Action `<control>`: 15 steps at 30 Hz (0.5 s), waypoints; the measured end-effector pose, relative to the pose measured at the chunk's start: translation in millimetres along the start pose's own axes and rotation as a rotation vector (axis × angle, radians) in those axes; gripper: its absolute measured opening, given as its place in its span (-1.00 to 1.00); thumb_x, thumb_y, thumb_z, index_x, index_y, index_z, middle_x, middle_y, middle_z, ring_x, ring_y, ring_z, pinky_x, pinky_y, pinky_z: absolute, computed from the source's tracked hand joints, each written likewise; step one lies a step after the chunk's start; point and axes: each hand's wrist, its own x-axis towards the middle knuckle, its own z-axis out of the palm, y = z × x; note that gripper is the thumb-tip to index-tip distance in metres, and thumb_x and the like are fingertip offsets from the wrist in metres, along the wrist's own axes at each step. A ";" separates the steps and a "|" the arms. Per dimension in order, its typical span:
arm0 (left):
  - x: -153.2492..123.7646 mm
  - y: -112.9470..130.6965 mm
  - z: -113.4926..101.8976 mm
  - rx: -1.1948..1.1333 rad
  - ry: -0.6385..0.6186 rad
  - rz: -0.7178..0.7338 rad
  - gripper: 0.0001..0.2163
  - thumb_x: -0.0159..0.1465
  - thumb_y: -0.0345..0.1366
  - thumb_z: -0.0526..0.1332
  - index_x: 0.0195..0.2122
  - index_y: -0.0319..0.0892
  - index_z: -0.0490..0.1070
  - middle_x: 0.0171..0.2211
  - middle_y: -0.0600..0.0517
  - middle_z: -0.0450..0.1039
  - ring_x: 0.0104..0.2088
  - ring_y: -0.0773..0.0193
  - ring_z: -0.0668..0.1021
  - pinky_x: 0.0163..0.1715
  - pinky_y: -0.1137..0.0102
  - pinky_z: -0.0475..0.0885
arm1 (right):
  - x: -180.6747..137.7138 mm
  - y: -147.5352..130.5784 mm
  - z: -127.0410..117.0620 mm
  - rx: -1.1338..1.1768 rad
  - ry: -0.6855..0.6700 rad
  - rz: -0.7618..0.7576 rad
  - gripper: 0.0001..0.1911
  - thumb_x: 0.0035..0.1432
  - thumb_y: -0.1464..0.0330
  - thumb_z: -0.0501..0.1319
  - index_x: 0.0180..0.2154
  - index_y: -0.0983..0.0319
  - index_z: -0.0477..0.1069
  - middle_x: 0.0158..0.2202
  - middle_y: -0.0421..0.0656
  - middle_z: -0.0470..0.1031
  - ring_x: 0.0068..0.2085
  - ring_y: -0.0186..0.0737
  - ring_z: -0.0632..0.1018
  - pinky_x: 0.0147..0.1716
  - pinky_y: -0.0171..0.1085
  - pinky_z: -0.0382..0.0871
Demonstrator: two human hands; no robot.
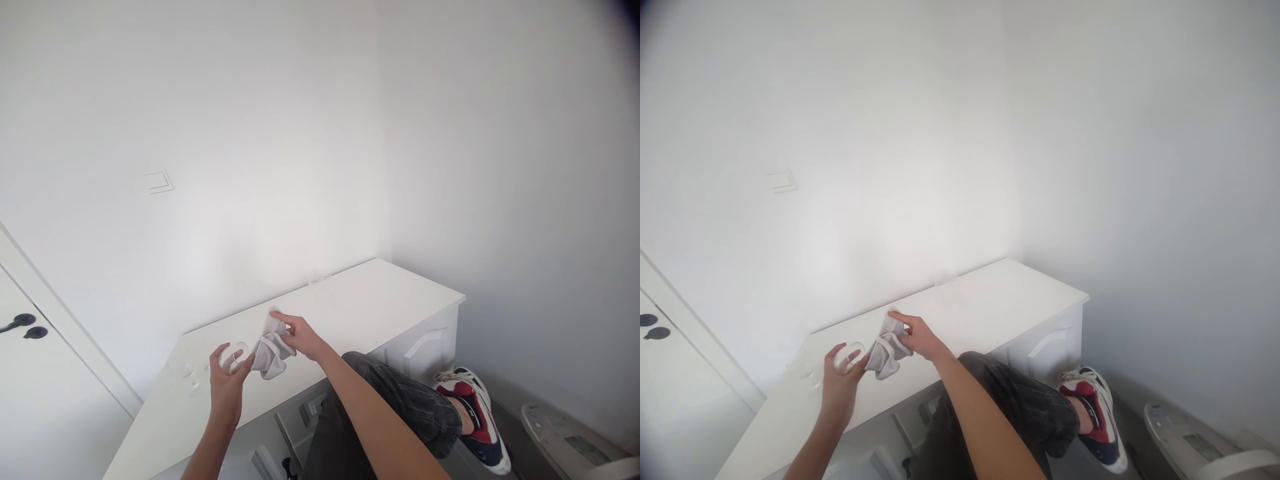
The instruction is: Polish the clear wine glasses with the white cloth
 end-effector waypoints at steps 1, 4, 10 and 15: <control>0.2 3.1 0.2 0.014 0.020 0.027 -0.25 -0.03 -0.17 0.51 0.15 0.06 0.19 0.02 -0.11 0.40 -0.18 0.16 0.60 -0.15 0.20 0.49 | -1.8 -0.4 -0.2 -0.019 -0.045 0.001 -0.13 -0.03 0.21 0.41 0.31 0.06 0.20 0.24 -0.02 0.33 -0.06 -0.07 0.55 -0.18 -0.19 0.49; 1.8 17.4 -0.1 0.123 0.049 0.126 -0.27 -0.03 -0.17 0.51 0.13 0.05 0.20 0.01 -0.08 0.40 -0.23 0.18 0.61 -0.23 0.25 0.50 | -7.4 -2.7 0.3 -0.084 -0.143 0.011 0.08 -0.12 0.33 0.44 0.38 -0.01 -0.01 0.29 -0.01 0.25 -0.06 -0.10 0.53 -0.30 -0.31 0.47; 2.5 27.1 -3.2 0.318 0.105 0.230 -0.34 -0.01 -0.14 0.46 0.11 0.02 0.24 -0.02 -0.07 0.39 -0.21 0.10 0.60 -0.33 0.27 0.51 | -8.4 -1.5 2.5 -0.185 -0.117 -0.031 0.02 -0.07 0.39 0.37 0.37 -0.08 -0.01 0.31 -0.10 0.20 -0.12 -0.18 0.51 -0.23 -0.24 0.46; 12.4 13.8 -6.0 0.199 0.140 0.112 -0.29 -0.06 -0.17 0.50 0.10 0.01 0.22 -0.07 -0.07 0.40 -0.27 0.17 0.59 -0.27 0.22 0.50 | -6.5 -0.9 0.8 -0.294 -0.025 -0.140 -0.10 -0.06 0.50 0.22 0.34 0.00 0.11 0.28 -0.13 0.23 0.05 -0.13 0.40 0.05 -0.15 0.35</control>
